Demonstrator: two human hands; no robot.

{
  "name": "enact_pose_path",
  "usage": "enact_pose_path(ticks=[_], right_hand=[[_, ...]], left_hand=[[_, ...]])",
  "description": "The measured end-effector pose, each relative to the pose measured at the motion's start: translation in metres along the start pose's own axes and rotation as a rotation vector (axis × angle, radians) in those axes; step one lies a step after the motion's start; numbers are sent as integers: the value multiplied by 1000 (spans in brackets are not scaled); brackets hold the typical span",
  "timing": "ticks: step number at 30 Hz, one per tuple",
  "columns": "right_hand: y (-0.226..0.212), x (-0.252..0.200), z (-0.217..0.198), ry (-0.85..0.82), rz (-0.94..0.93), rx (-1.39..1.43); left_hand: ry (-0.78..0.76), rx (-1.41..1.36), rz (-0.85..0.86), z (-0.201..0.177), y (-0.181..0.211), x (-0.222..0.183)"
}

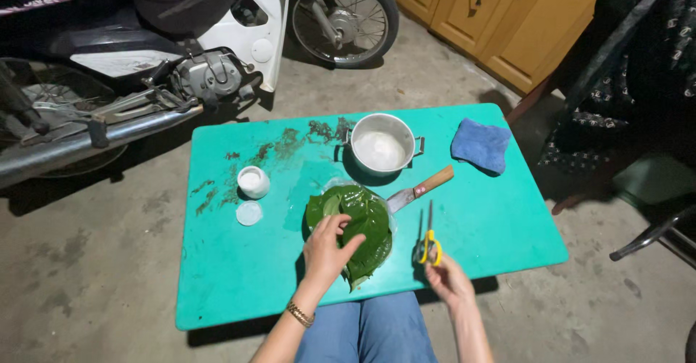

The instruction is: The person trims the edges of large green leaves using scissors, then folds and stacks them. They then pick up a reddish root vegetable and scrape its surface with a knife over a pot of water.

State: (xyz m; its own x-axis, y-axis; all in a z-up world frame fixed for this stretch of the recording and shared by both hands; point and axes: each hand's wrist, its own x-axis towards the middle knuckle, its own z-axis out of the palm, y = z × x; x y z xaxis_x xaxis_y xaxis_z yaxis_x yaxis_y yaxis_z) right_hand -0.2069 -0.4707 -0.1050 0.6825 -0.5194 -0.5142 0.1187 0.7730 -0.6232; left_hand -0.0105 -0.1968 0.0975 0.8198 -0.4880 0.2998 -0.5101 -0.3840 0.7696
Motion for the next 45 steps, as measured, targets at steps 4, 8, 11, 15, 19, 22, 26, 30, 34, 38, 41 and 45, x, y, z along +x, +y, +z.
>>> enact_pose_path(ticks=[4,8,11,15,19,22,26,30,34,38,41,45], right_hand=[[13,-18,30,-142,97,168],[6,-42,61,-151,-8,51],[5,-64,82,-237,-25,76],[4,-83,113,-343,-119,-31],[-11,-97,143,-276,-184,-226],[-23,-107,154,-359,-159,-164],[-23,-113,156,-195,-199,-349],[-16,-115,151,-216,-280,-391],[-18,-114,155,-155,-273,-409],[-15,-119,164,-122,-288,-448],[-5,-126,173,-115,-310,-421],[5,-134,182,-102,-304,-312]], left_hand=[[35,87,41,22,-5,5],[-14,-58,-138,36,-29,10],[-13,-307,-240,35,-40,5],[-107,-738,-320,23,-37,-1],[-193,-926,-280,26,-24,-9],[-248,-937,-325,34,-19,-17],[-284,-977,-309,49,-16,-26],[-330,-1043,-322,55,-4,-36],[-197,-598,-334,40,20,-39],[1,-258,-32,28,40,-43],[82,-195,161,28,49,-50],[56,-148,248,33,53,-59]])
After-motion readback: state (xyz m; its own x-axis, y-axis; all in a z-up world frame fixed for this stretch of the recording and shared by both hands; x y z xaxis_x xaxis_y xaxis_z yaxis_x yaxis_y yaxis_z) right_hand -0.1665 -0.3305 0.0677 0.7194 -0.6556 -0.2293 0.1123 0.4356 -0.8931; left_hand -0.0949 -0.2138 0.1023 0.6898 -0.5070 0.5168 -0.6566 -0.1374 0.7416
